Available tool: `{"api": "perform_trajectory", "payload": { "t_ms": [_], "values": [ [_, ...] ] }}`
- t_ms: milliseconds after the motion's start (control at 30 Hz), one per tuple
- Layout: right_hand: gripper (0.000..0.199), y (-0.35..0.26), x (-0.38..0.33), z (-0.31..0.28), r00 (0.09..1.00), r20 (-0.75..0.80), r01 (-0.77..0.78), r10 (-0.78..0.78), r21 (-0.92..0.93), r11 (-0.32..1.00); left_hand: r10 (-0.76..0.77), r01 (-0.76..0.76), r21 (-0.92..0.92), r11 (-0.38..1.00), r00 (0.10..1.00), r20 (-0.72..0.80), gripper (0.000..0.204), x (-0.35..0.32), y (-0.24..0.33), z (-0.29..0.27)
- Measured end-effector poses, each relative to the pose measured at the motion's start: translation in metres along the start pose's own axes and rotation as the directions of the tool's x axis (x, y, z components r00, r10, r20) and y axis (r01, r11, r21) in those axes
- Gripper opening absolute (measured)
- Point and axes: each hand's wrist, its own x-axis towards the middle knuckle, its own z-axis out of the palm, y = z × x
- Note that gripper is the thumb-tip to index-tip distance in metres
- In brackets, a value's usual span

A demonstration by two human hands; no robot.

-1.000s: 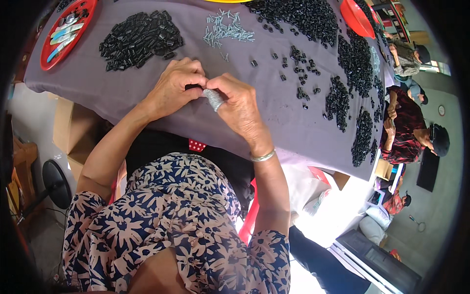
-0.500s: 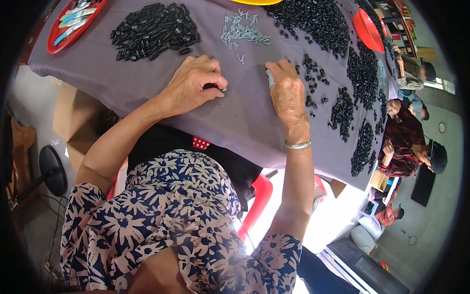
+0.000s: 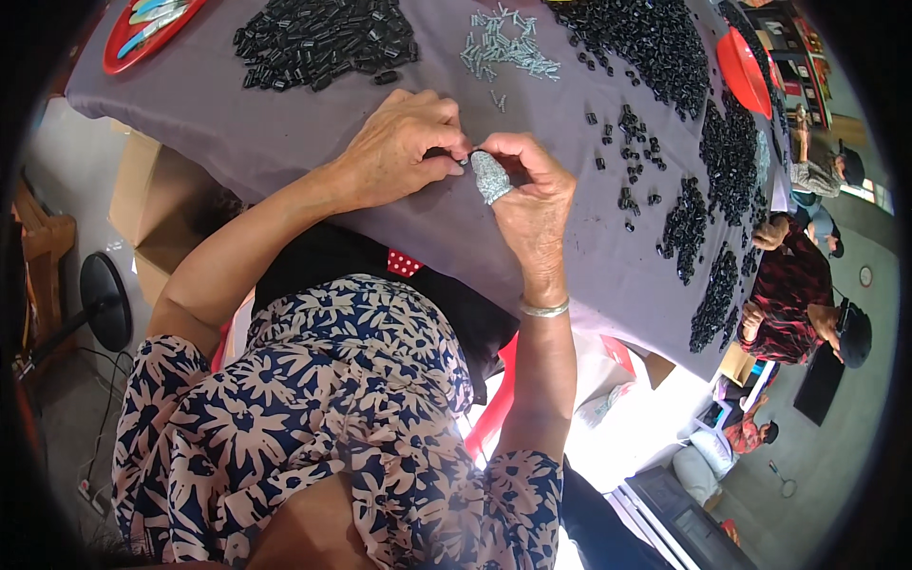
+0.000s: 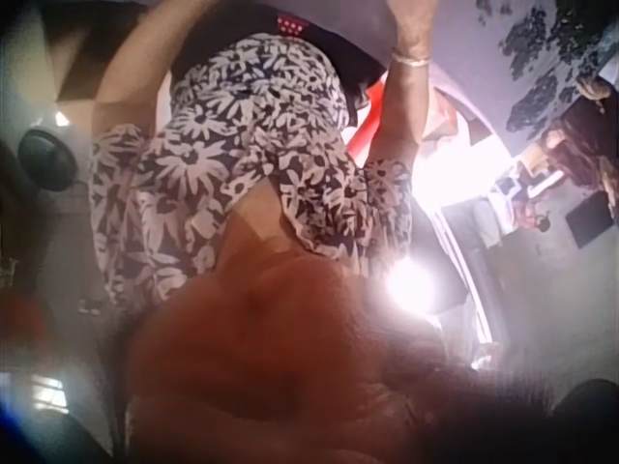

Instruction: Manually assembling small plastic and metal components at a workstation.

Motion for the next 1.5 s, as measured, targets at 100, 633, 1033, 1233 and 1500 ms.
{"api": "perform_trajectory", "payload": {
  "t_ms": [100, 633, 1033, 1233, 1500],
  "values": [
    [0.014, 0.004, -0.003, 0.002, 0.999, 0.0, 0.049, -0.049, 0.012, 0.999, 0.014, -0.014, -0.003, 1.0, 1.0, -0.009, 0.006, -0.001, 0.0, 0.001],
    [0.02, -0.005, 0.006, 0.003, 0.996, 0.082, 0.043, -0.025, -0.22, 0.975, 0.027, -0.027, -0.007, 1.0, 1.0, 0.003, 0.011, -0.002, -0.005, 0.003],
    [0.01, -0.01, 0.016, -0.012, 0.946, 0.29, -0.093, 0.146, -0.188, 0.978, 0.014, -0.013, -0.109, 0.994, 1.0, 0.005, 0.04, 0.003, 0.009, -0.005],
    [0.005, -0.024, 0.018, -0.014, 0.897, 0.331, -0.27, 0.294, -0.118, 0.956, -0.047, 0.039, -0.212, 0.976, 0.998, -0.036, 0.043, -0.001, 0.006, -0.003],
    [0.017, -0.027, 0.037, -0.017, 0.786, 0.366, -0.46, 0.498, -0.191, 0.867, -0.191, 0.191, -0.207, 0.96, 0.981, 0.02, 0.051, 0.0, 0.018, -0.007]
  ]
}}
